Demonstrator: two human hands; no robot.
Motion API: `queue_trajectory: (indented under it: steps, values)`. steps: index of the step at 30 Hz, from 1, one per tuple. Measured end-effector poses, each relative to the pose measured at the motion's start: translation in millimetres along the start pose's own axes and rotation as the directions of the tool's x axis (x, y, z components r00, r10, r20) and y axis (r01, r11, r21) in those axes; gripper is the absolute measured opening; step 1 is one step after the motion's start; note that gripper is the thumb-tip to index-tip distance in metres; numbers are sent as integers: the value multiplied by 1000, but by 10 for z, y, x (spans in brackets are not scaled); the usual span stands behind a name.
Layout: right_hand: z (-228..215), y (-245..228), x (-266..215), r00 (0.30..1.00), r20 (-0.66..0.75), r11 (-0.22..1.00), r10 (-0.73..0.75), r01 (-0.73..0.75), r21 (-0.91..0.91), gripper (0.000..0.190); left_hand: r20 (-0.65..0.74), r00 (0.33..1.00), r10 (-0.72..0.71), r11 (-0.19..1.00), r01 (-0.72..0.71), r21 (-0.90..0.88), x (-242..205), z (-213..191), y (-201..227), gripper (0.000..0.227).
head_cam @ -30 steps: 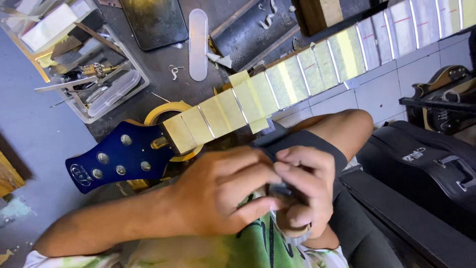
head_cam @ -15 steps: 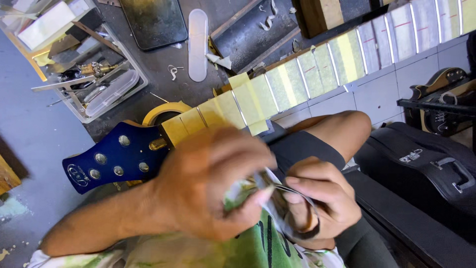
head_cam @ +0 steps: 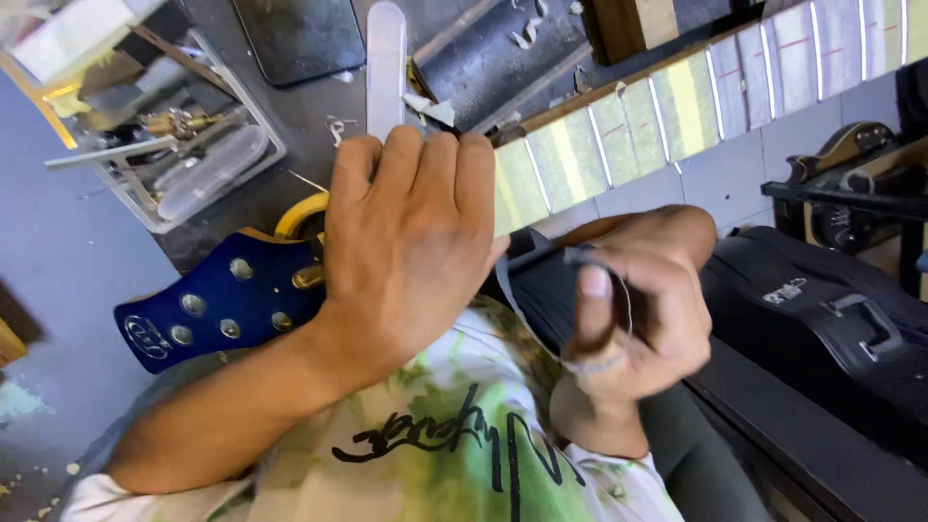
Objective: The person sands the taped fretboard of a guitar neck using a sanding strip. They repeatedly rub the sanding strip along the fretboard, remove pieces of tape to check the surface, and continue sanding.
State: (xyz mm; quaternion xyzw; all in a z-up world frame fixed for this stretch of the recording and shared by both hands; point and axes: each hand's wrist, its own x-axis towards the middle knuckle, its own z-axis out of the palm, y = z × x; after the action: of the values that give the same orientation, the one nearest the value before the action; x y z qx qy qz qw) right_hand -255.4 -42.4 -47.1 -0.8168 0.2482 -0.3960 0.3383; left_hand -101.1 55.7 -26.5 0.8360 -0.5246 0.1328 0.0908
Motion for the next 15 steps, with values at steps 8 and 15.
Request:
queue_trajectory:
  steps: [8, 15]
  values:
    - [0, -45, -26, 988, 75, 974, 138, -149, 172, 18, -70, 997, 30, 859, -62, -508, -170, -319, 32, 57]
    - [-98, -45, 42, 970, 233, 959, -62, -6, 282, 25, -9, 1000, 23, 535, -20, -845, -110, -243, -64, 18]
